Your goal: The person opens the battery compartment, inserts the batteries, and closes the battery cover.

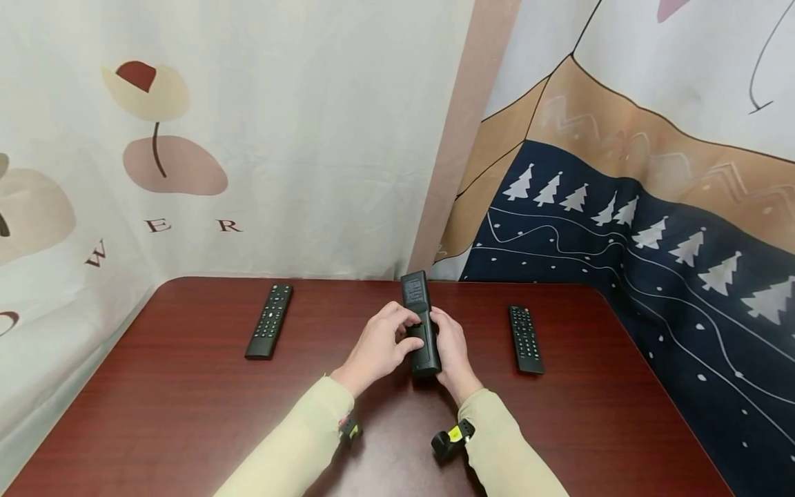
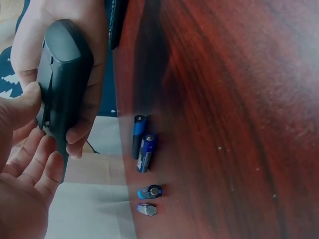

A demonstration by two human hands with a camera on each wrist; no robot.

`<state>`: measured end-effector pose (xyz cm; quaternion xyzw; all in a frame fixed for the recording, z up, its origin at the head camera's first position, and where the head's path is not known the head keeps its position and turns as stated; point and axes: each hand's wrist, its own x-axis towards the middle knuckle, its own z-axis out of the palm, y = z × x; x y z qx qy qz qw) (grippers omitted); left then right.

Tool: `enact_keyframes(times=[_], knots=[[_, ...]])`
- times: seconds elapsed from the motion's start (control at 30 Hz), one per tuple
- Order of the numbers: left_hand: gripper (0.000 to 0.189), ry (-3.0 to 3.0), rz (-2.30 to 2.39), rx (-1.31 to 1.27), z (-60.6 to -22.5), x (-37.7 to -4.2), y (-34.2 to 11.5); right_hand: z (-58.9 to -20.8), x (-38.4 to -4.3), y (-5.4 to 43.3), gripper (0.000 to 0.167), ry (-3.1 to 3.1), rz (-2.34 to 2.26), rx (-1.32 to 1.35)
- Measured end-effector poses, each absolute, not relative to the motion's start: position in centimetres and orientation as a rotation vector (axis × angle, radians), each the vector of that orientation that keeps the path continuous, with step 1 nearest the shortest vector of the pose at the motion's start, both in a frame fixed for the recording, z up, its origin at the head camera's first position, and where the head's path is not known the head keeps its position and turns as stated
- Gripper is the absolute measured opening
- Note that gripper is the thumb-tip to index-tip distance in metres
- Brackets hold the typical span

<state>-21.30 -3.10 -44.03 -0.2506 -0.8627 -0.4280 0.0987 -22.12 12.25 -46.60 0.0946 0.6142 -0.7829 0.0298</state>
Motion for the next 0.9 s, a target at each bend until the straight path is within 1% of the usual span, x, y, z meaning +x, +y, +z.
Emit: enact_keyframes(times=[0.2,0.4,0.9], knots=[[0.028,-2.535,-1.298,-0.699,-44.26,-21.01,-3.09,-46.47,-22.13,12.27,0.044,1.895,-2.402,0.269],[0.029,-2.492,-1.306,-0.715,-44.77,-20.95,-2.99,-46.42,-22.03,12.47,0.044,1.903,-2.369,0.288],[0.033,-2.481,-1.135,-0.76,-44.98,-20.64,-2.6,-46.03,-22.0,12.68,0.044,1.875,-2.414,0.265]])
